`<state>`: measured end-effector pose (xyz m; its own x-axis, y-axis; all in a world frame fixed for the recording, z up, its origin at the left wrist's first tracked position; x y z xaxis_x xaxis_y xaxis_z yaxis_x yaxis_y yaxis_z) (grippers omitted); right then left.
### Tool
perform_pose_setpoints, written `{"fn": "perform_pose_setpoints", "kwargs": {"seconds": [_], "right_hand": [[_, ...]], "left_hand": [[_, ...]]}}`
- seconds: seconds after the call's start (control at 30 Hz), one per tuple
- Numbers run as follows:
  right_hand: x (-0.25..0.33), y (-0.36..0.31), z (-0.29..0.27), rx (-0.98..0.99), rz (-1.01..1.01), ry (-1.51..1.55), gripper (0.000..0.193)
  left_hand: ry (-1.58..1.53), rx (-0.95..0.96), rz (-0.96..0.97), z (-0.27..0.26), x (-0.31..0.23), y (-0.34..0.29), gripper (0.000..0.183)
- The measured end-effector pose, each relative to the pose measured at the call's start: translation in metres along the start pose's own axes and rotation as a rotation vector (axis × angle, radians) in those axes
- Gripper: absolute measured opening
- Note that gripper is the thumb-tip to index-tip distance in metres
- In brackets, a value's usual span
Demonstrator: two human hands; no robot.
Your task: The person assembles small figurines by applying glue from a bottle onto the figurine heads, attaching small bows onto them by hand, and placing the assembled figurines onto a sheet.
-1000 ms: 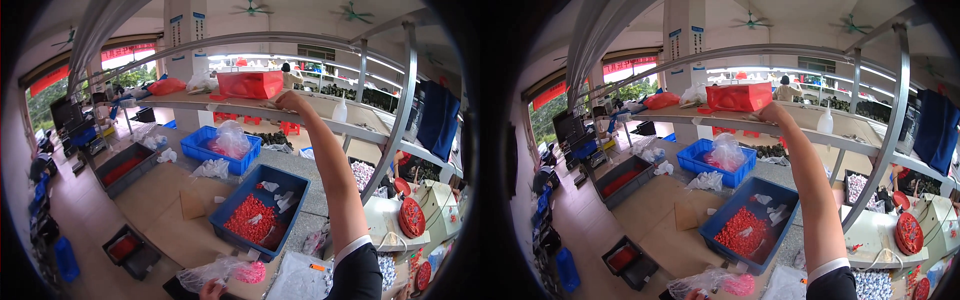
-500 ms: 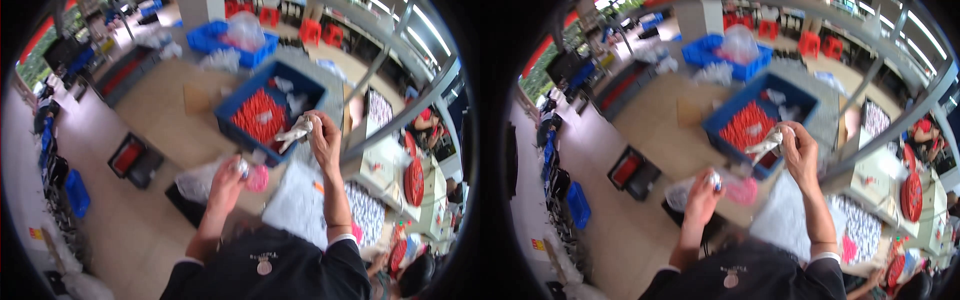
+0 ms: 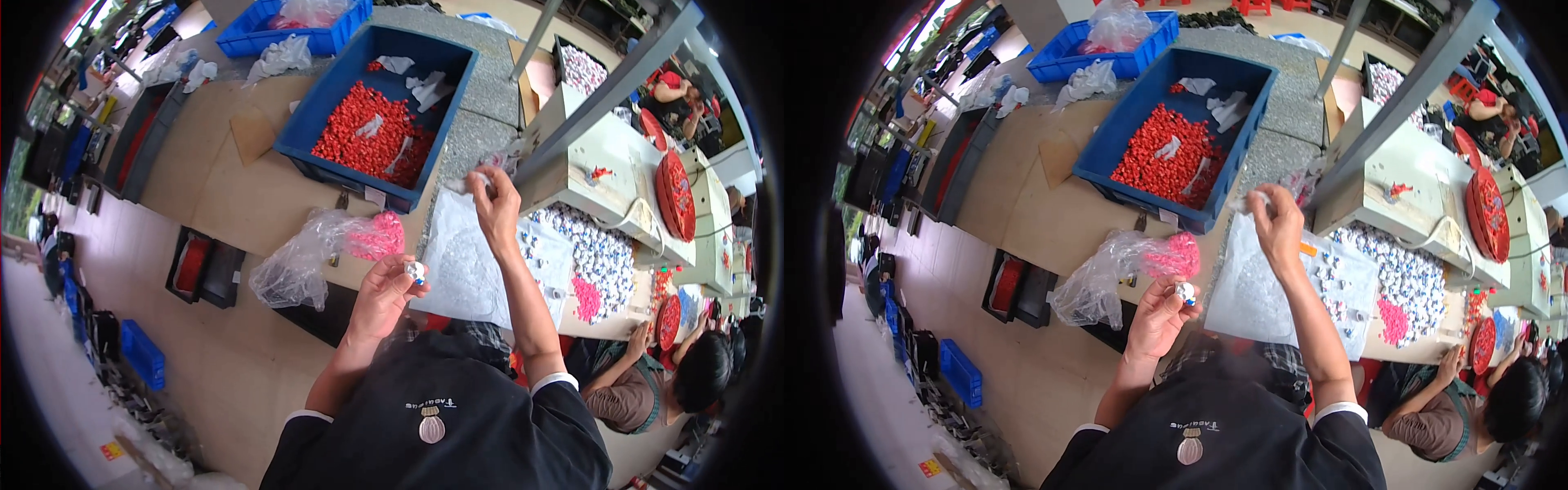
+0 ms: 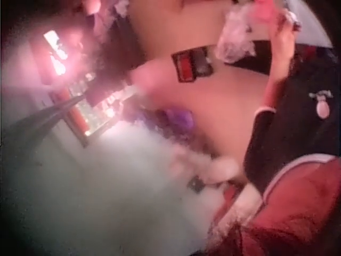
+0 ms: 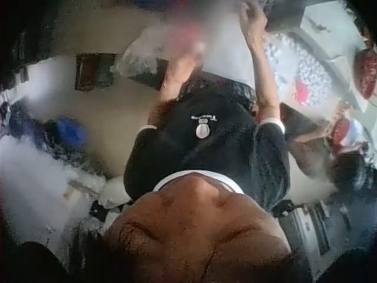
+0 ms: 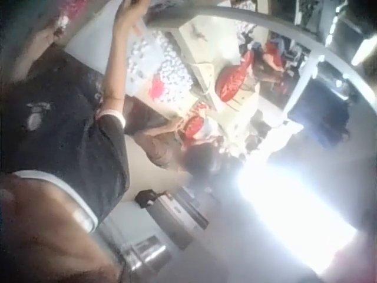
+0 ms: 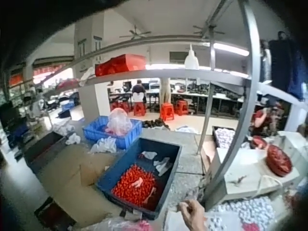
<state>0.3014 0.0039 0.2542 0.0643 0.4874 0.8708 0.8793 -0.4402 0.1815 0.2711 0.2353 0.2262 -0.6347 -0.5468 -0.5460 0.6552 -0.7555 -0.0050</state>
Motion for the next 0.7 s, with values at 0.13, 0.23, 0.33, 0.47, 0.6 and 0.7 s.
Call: {"fn": "perform_pose_setpoints", "kwargs": {"seconds": [0.13,0.23,0.33,0.47,0.6,0.7], "right_hand": [[-0.035,-0.013,-0.012,-0.039,-0.060,-0.301,0.034],[-0.041,-0.058,-0.022,0.084,-0.006,-0.304,0.036],[-0.062,-0.127,-0.048,0.140,0.221,-0.173,0.030],[-0.110,-0.209,-0.109,-0.024,0.362,-0.193,0.021],[-0.188,-0.282,-0.187,-0.308,0.576,-0.337,0.007],[-0.243,-0.317,-0.230,-0.467,0.615,-0.412,0.005]], "left_hand": [[0.040,0.010,-0.050,0.000,0.021,0.008,0.025],[0.078,0.029,-0.109,-0.008,0.042,0.015,0.026],[0.109,0.038,-0.183,-0.009,0.071,0.026,0.025],[0.139,0.032,-0.203,-0.027,0.119,0.035,0.025],[0.133,0.058,-0.262,-0.037,0.185,0.047,0.026],[0.120,0.055,-0.310,-0.035,0.238,0.062,0.027]]}}
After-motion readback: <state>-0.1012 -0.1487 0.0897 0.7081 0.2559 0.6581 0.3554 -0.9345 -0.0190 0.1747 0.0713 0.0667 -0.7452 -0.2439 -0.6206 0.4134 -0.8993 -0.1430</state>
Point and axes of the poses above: each hand's wrist, its own y-axis towards the middle knuckle, its own z-axis out of the palm, x = y × z, the point moved 7 cm from there along y, towards the middle knuckle, and after that the axes turned 11 degrees about x, right-handed, at the moved point
